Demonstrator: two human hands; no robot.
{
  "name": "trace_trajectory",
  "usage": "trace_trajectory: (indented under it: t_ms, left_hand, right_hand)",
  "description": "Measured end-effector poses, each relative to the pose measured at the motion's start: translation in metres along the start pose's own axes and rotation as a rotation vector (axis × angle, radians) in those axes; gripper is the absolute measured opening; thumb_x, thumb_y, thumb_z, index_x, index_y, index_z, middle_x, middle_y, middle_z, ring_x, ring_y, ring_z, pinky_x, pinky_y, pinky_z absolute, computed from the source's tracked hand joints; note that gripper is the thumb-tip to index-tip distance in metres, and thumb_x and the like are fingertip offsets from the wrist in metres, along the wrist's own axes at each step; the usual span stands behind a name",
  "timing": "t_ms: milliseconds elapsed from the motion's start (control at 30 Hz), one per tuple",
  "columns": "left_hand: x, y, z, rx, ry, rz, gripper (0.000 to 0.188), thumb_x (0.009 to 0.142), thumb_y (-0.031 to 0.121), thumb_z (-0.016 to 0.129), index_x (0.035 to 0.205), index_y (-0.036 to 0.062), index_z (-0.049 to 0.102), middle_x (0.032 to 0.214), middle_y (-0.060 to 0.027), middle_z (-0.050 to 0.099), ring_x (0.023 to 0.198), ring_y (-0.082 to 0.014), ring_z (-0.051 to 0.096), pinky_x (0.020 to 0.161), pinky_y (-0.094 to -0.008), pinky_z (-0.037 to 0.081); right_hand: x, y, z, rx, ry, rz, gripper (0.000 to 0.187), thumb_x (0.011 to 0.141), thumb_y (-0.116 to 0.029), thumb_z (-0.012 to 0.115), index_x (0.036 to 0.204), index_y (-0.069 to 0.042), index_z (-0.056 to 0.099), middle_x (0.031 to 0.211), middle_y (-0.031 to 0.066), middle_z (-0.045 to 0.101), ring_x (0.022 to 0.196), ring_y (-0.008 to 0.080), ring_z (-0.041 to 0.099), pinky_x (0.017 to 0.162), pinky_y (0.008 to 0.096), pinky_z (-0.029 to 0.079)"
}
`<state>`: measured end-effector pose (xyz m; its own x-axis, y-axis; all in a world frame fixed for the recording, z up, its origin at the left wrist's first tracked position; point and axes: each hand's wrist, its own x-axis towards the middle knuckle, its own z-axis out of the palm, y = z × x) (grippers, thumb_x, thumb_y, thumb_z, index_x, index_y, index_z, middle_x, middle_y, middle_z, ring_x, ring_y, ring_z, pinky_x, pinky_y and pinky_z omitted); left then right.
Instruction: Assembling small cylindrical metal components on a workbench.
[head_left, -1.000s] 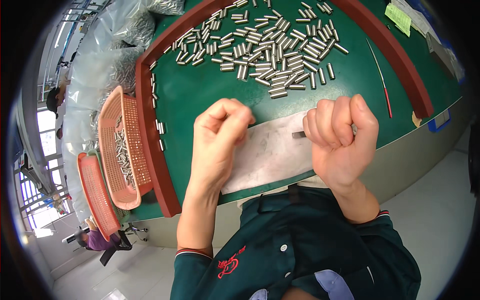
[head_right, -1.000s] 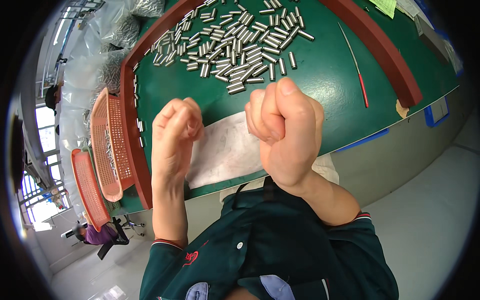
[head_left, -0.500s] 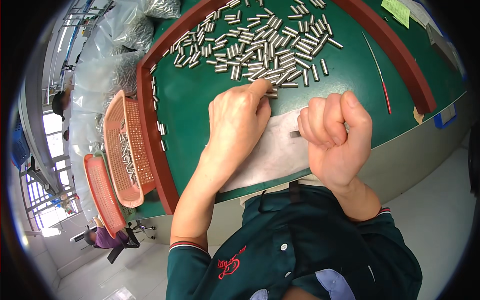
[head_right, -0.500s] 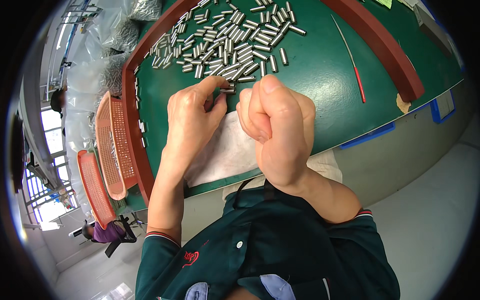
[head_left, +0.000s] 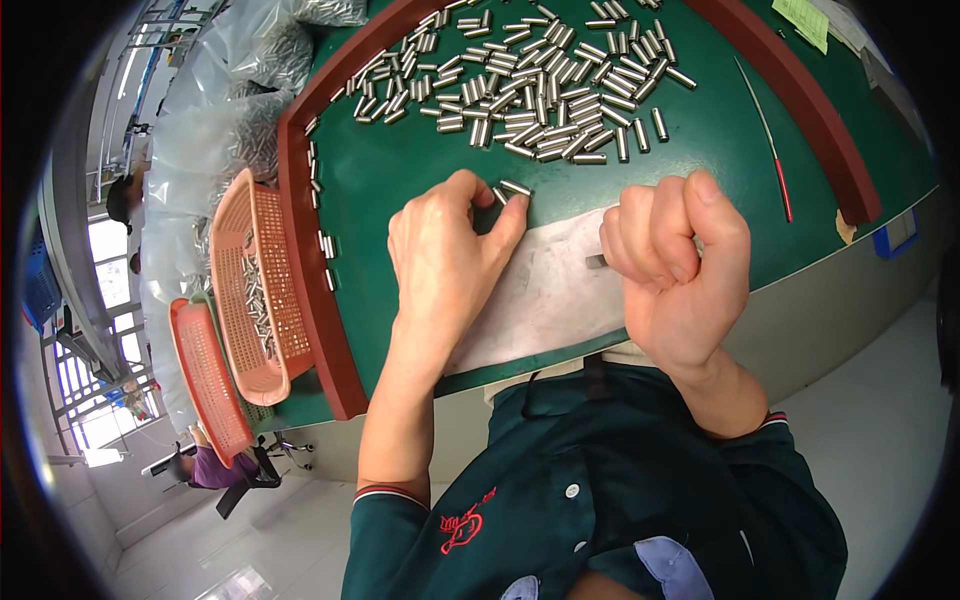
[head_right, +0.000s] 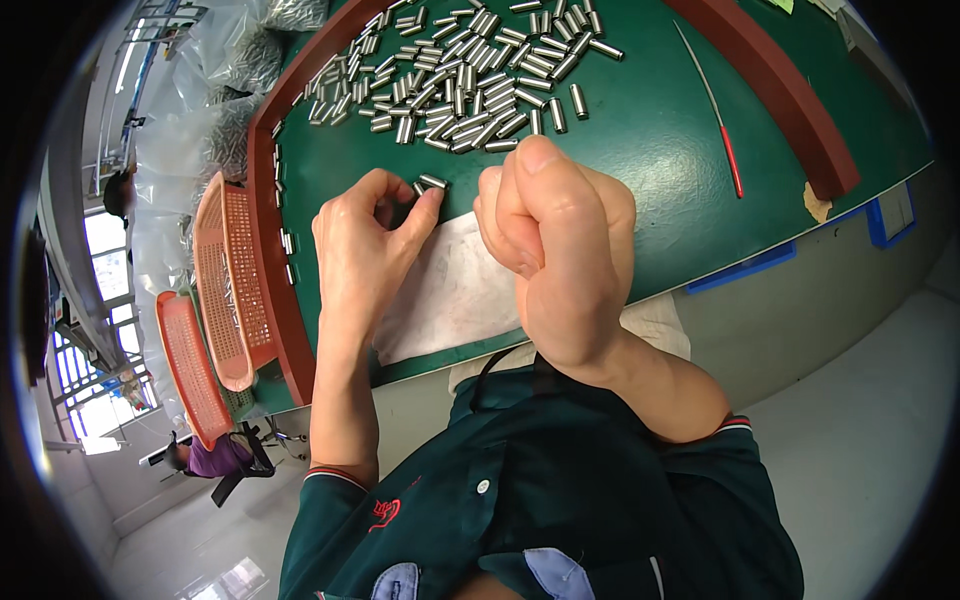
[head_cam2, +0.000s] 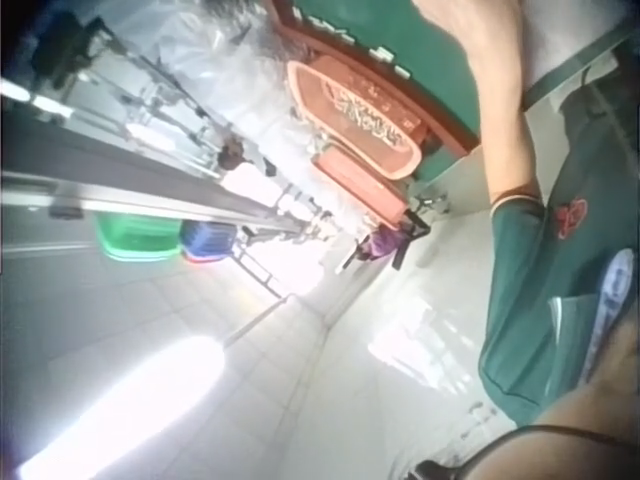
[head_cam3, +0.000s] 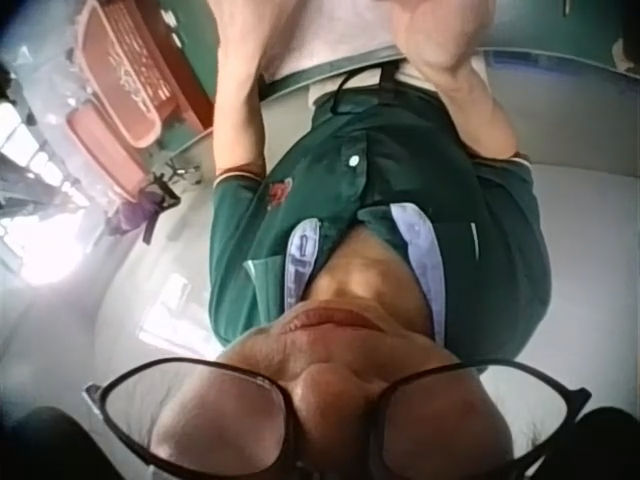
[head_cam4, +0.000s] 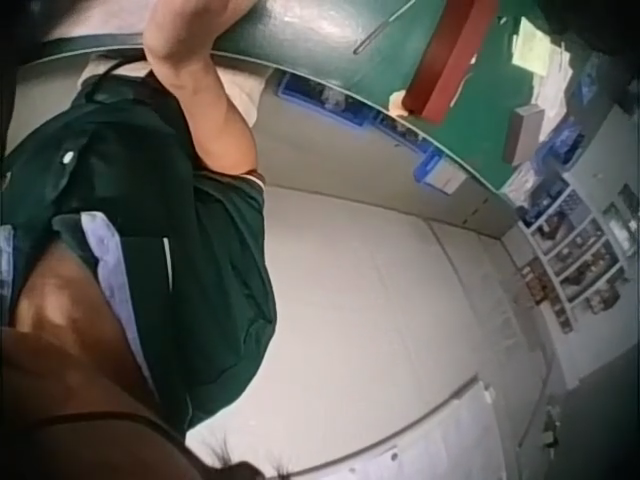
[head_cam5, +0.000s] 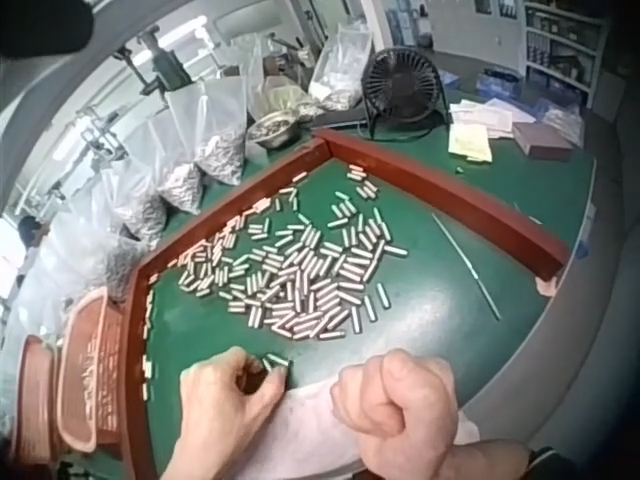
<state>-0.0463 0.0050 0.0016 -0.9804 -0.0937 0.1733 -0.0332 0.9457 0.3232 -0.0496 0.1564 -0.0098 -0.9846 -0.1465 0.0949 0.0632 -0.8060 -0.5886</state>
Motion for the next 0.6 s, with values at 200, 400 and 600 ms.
trace_trajectory:
  t_ms: [200,400,600]
  left_hand:
    - [0.002,-0.003,-0.002,0.010,-0.060,-0.018,0.014,0.066,0.013,0.063,0.066,0.0004,0.056,0.053,-0.0124,0.053,0.049,-0.0280,0.053,0.049,-0.0365,0.041]
    - [-0.018,-0.004,-0.014,-0.160,-0.108,0.032,0.009,0.066,0.007,0.064,0.070,0.0013,0.058,0.047,-0.0066,0.042,0.040,-0.0181,0.042,0.041,-0.0298,0.034]
    - [-0.041,-0.004,-0.013,-0.315,-0.255,0.031,0.011,0.064,0.005,0.065,0.070,0.0006,0.058,0.052,-0.0075,0.045,0.044,-0.0187,0.043,0.043,-0.0297,0.034]
  right_hand:
    - [0.000,0.000,-0.002,-0.046,-0.015,-0.006,0.039,0.087,-0.020,0.031,0.050,-0.012,0.025,0.044,-0.0027,0.024,0.041,0.0069,0.017,0.041,0.0241,0.017]
    - [0.001,0.000,0.002,-0.088,-0.036,0.005,0.040,0.089,-0.023,0.027,0.050,-0.014,0.025,0.043,-0.0029,0.024,0.040,0.0073,0.015,0.041,0.0244,0.017]
    - [0.009,0.008,0.014,-0.057,-0.021,0.088,0.041,0.089,-0.023,0.028,0.049,-0.014,0.025,0.042,-0.0031,0.023,0.040,0.0072,0.014,0.040,0.0239,0.016]
